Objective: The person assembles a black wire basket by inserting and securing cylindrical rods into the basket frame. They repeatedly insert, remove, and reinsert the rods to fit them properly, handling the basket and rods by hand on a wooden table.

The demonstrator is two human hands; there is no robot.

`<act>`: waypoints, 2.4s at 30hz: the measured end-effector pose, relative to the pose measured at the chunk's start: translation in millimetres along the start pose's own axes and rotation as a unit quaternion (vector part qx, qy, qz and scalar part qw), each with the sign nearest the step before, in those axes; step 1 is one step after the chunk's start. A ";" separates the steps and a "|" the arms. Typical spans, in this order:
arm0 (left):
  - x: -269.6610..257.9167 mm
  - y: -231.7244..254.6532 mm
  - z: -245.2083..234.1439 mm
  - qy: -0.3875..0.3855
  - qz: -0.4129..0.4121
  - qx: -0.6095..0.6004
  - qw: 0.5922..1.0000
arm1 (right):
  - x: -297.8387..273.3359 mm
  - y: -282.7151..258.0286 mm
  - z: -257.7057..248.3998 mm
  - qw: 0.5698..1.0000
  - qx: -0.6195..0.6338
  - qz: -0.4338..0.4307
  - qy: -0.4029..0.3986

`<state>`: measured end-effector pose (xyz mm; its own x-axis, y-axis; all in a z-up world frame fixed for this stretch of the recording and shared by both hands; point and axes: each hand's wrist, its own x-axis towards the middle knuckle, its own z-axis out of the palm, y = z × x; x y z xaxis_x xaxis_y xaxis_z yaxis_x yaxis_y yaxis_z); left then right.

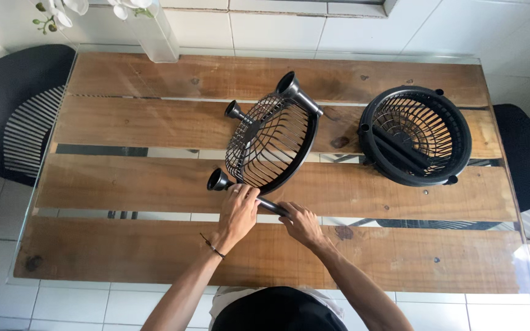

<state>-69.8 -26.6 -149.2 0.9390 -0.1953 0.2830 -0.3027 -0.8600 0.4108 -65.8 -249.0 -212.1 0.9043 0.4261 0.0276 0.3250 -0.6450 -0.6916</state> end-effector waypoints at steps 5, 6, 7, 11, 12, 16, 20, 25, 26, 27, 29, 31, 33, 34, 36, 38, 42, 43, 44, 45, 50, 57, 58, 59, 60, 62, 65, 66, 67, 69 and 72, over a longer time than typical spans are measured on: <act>7.0 6.8 -5.9 -0.017 0.037 0.049 0.998 | 0.1 -2.0 -7.4 0.999 0.011 0.026 -0.028; 7.2 8.3 -5.9 -0.023 0.043 0.066 0.997 | -1.0 -3.1 -8.4 0.998 0.015 0.044 -0.042; 8.5 9.9 -5.3 -0.018 0.044 0.069 0.997 | -1.2 -4.5 -9.8 0.998 0.018 0.038 -0.044; 10.8 16.0 -2.3 -0.002 0.041 0.073 0.997 | -1.8 -10.7 -15.7 0.998 0.018 0.031 -0.058; 11.0 16.6 -1.8 0.000 0.038 0.071 0.997 | -1.7 -12.6 -17.1 0.997 0.015 0.034 -0.064; 9.8 20.0 3.1 0.023 0.031 0.019 0.999 | -4.8 -14.5 -20.5 0.998 0.045 0.019 -0.041; 12.4 41.5 10.2 0.028 0.104 -0.095 0.990 | -7.2 -8.2 -22.2 0.998 0.049 0.033 -0.025; 36.7 98.8 12.9 -0.046 0.189 -0.153 0.969 | -16.2 5.7 -52.5 0.989 -0.009 -0.056 0.133; 47.3 109.4 13.7 -0.043 0.191 -0.157 0.968 | -17.2 8.5 -65.5 0.985 -0.027 -0.059 0.159; 57.6 120.1 15.5 -0.041 0.195 -0.162 0.967 | -19.6 11.5 -80.1 0.980 -0.047 -0.060 0.186; 79.6 137.1 20.9 -0.050 0.197 -0.163 0.965 | -25.2 14.9 -113.0 0.977 -0.020 -0.026 0.211; 100.5 152.6 31.7 -0.054 0.208 -0.157 0.964 | -26.6 17.6 -144.6 0.972 -0.015 0.000 0.233; 119.0 167.2 48.5 -0.051 0.229 -0.141 0.962 | -30.5 22.9 -172.2 0.967 -0.032 0.020 0.252; 127.6 172.5 57.8 -0.062 0.231 -0.149 0.959 | -32.6 26.1 -182.9 0.965 -0.035 0.034 0.258; 146.0 183.3 78.7 -0.087 0.234 -0.163 0.955 | -38.2 38.7 -204.4 0.960 -0.041 0.063 0.269; 164.4 190.6 102.7 -0.091 0.249 -0.110 0.958 | -42.0 59.1 -221.7 0.953 -0.069 0.086 0.284; 201.2 194.9 153.9 -0.097 0.265 -0.089 0.955 | -43.6 113.7 -243.3 0.944 -0.098 0.162 0.272; 208.9 194.2 166.4 -0.105 0.252 -0.086 0.958 | -42.0 128.4 -245.7 0.943 -0.108 0.181 0.257; 216.4 193.1 178.7 -0.112 0.239 -0.083 0.961 | -39.8 143.1 -247.3 0.942 -0.118 0.199 0.243; 225.9 191.0 191.1 -0.118 0.225 -0.079 0.964 | -35.1 158.6 -249.3 0.941 -0.129 0.216 0.228; 265.6 176.2 243.8 -0.161 0.228 -0.001 0.960 | -7.4 220.5 -248.7 0.954 -0.122 0.202 0.183; 286.8 166.2 276.0 -0.262 0.193 0.099 0.940 | 24.6 244.6 -239.5 0.951 -0.185 0.244 0.049; 286.8 167.4 274.8 -0.234 0.206 0.097 0.945 | 26.6 244.6 -239.9 0.951 -0.189 0.240 0.049; 286.5 169.5 272.1 -0.207 0.219 0.096 0.949 | 27.5 244.0 -240.2 0.951 -0.193 0.236 0.050; 286.2 172.1 267.5 -0.179 0.232 0.095 0.951 | 27.3 242.0 -240.4 0.951 -0.197 0.231 0.051; 290.5 178.4 253.6 -0.131 0.244 0.079 0.958 | 25.8 236.6 -245.1 0.958 -0.198 0.191 0.083; 298.3 187.6 220.5 -0.083 0.257 0.027 0.962 | 24.6 223.1 -258.1 0.963 -0.190 0.145 0.128; 299.2 189.4 207.0 -0.072 0.260 0.004 0.963 | 22.7 215.4 -262.1 0.964 -0.185 0.133 0.140; 300.8 191.9 193.9 -0.073 0.250 -0.019 0.965 | 21.2 208.6 -268.6 0.967 -0.162 0.124 0.152; 297.1 194.6 164.6 -0.075 0.231 -0.064 0.968 | 16.7 189.8 -279.6 0.972 -0.113 0.105 0.175; 283.6 191.7 122.3 -0.080 0.219 -0.129 0.964 | 10.2 156.7 -287.7 0.975 -0.068 0.138 0.162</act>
<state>158.4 -304.5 -96.1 0.7182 -0.6011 0.3505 -0.6876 -0.5361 0.4897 74.0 -528.3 -112.6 0.9952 0.0157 0.0965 0.0710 -0.7945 -0.6031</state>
